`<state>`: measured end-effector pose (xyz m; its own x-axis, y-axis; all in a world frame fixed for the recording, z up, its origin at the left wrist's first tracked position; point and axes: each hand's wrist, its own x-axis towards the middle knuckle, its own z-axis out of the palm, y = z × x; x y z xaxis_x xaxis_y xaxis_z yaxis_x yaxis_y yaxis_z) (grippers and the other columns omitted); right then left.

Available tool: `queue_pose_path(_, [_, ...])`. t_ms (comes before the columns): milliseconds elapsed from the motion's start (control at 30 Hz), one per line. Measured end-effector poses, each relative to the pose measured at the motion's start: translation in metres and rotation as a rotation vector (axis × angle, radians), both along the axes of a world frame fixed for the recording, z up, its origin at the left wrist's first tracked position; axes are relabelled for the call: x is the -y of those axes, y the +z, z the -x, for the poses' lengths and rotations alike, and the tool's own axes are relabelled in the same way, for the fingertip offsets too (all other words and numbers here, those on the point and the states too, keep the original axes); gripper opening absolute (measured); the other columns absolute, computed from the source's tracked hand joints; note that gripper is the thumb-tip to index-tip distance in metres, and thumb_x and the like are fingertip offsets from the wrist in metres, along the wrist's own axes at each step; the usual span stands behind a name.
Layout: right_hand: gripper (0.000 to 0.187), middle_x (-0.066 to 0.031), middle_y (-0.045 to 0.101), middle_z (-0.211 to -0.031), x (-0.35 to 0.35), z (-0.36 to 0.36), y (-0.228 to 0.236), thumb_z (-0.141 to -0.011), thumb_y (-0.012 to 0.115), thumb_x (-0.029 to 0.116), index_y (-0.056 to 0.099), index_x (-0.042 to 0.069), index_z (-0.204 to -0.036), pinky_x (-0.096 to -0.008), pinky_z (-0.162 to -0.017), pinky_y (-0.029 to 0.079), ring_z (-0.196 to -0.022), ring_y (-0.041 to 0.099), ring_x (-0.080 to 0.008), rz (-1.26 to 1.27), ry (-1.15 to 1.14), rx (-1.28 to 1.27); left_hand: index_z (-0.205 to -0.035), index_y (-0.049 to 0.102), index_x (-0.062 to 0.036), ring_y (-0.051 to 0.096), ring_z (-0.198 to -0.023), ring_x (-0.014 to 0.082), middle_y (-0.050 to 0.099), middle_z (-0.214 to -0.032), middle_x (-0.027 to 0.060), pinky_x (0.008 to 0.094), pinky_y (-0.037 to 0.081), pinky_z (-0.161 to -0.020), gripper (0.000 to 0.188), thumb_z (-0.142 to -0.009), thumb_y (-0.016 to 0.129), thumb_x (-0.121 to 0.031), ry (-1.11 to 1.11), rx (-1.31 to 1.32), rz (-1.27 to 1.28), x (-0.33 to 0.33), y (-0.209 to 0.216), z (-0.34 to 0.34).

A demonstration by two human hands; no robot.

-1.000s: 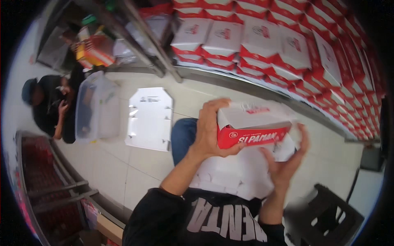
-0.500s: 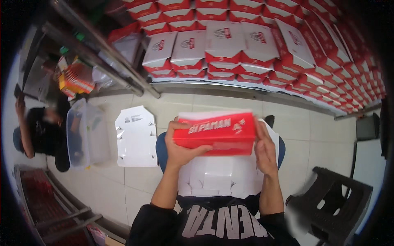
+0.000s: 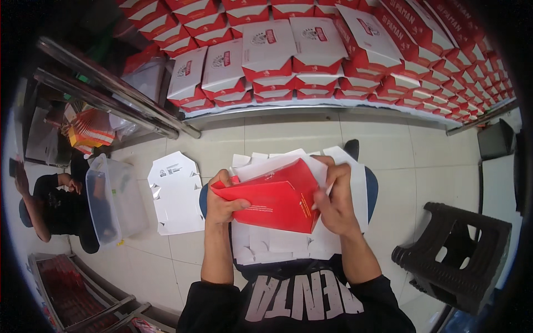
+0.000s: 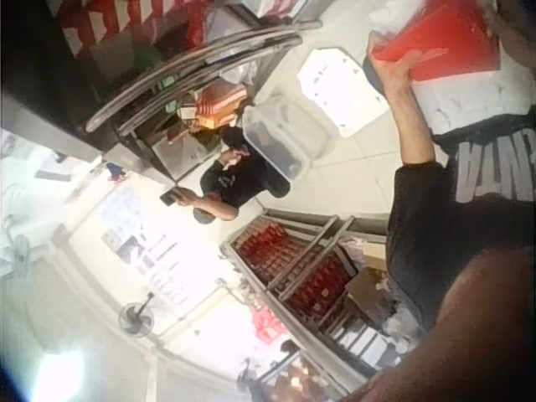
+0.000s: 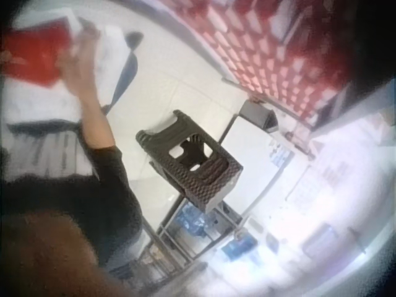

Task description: The person sits on the floor and folds flat white cardboard sheets into small rectangular boxes. They insert a red rectangular item into each folded box, close the flaps, and place the finished boxes onto a nearby metal shelf. The process is repeated continuously with multiple units.

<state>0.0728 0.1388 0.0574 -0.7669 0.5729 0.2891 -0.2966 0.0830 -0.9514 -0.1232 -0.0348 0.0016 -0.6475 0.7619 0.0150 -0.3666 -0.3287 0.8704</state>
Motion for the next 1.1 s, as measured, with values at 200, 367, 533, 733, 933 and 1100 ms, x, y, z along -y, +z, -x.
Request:
queue_pose_path(200, [0.025,-0.0219,0.049,-0.121,0.001,0.004,0.009,-0.106,0.047,0.021,0.032,0.002,-0.114,-0.0359,-0.097,0.042,-0.104,0.052,-0.0230,-0.084,-0.163,0.182,-0.082,0.043,-0.0134,0.061,-0.075,0.0100,0.062,-0.080,0.0009,0.0249,0.052,-0.068,0.064,-0.054,0.101,-0.010,-0.014,-0.040,-0.086,-0.001,-0.014,-0.009])
queue_pose_path(367, [0.050,-0.0268,0.042,-0.133,0.002,0.006,0.003,-0.104,0.050,0.028,0.027,-0.004,-0.134,-0.0410,-0.108,0.035,-0.123,0.048,-0.0355,-0.128,0.021,0.152,-0.093,0.047,-0.0108,0.063,-0.084,0.0117,0.062,-0.094,0.0043,0.0261,0.054,-0.076,0.065,-0.056,0.101,-0.012,0.033,-0.261,0.043,0.004,-0.015,-0.003])
queue_pose_path(533, [0.065,-0.0269,0.036,-0.141,0.008,0.002,-0.005,-0.093,0.065,0.012,0.023,-0.002,-0.140,-0.0465,-0.114,0.030,-0.135,0.040,-0.0384,-0.384,-0.048,0.163,-0.135,0.039,-0.0034,0.062,-0.112,0.0227,0.059,-0.121,0.0134,0.0349,0.052,-0.097,0.092,-0.063,0.096,-0.010,0.139,-0.270,0.169,-0.008,0.019,-0.021])
queue_pose_path(733, [0.040,-0.0160,0.045,-0.119,-0.029,-0.042,-0.028,-0.088,0.063,-0.002,0.036,0.003,-0.117,-0.0380,-0.100,0.039,-0.109,0.048,-0.0237,-0.346,-0.746,0.067,-0.137,0.042,-0.0029,0.054,-0.125,0.0261,0.055,-0.130,0.0163,0.0420,0.037,-0.112,0.074,-0.076,0.083,-0.007,0.335,-0.974,0.149,-0.025,0.071,0.005])
queue_pose_path(933, [0.034,-0.0182,0.055,-0.095,-0.031,-0.114,0.005,-0.091,0.071,0.019,0.048,-0.003,-0.105,-0.0393,-0.087,0.049,-0.082,0.058,-0.0341,-0.501,-0.630,1.153,-0.130,0.051,-0.0074,0.050,-0.125,0.0346,0.055,-0.133,0.0122,0.0539,0.026,-0.115,0.067,-0.067,0.073,0.003,0.601,-1.602,0.335,-0.124,0.075,0.159])
queue_pose_path(1100, [0.066,-0.0251,0.058,-0.109,0.003,-0.117,-0.028,-0.084,0.078,0.037,0.051,-0.010,-0.122,-0.0454,-0.092,0.051,-0.100,0.063,-0.0432,-0.372,-0.452,1.441,-0.133,0.050,-0.0127,0.037,-0.134,0.0413,0.042,-0.141,0.0215,0.0565,0.030,-0.111,0.073,-0.066,0.075,0.004,0.622,-1.603,0.379,-0.182,0.050,0.104])
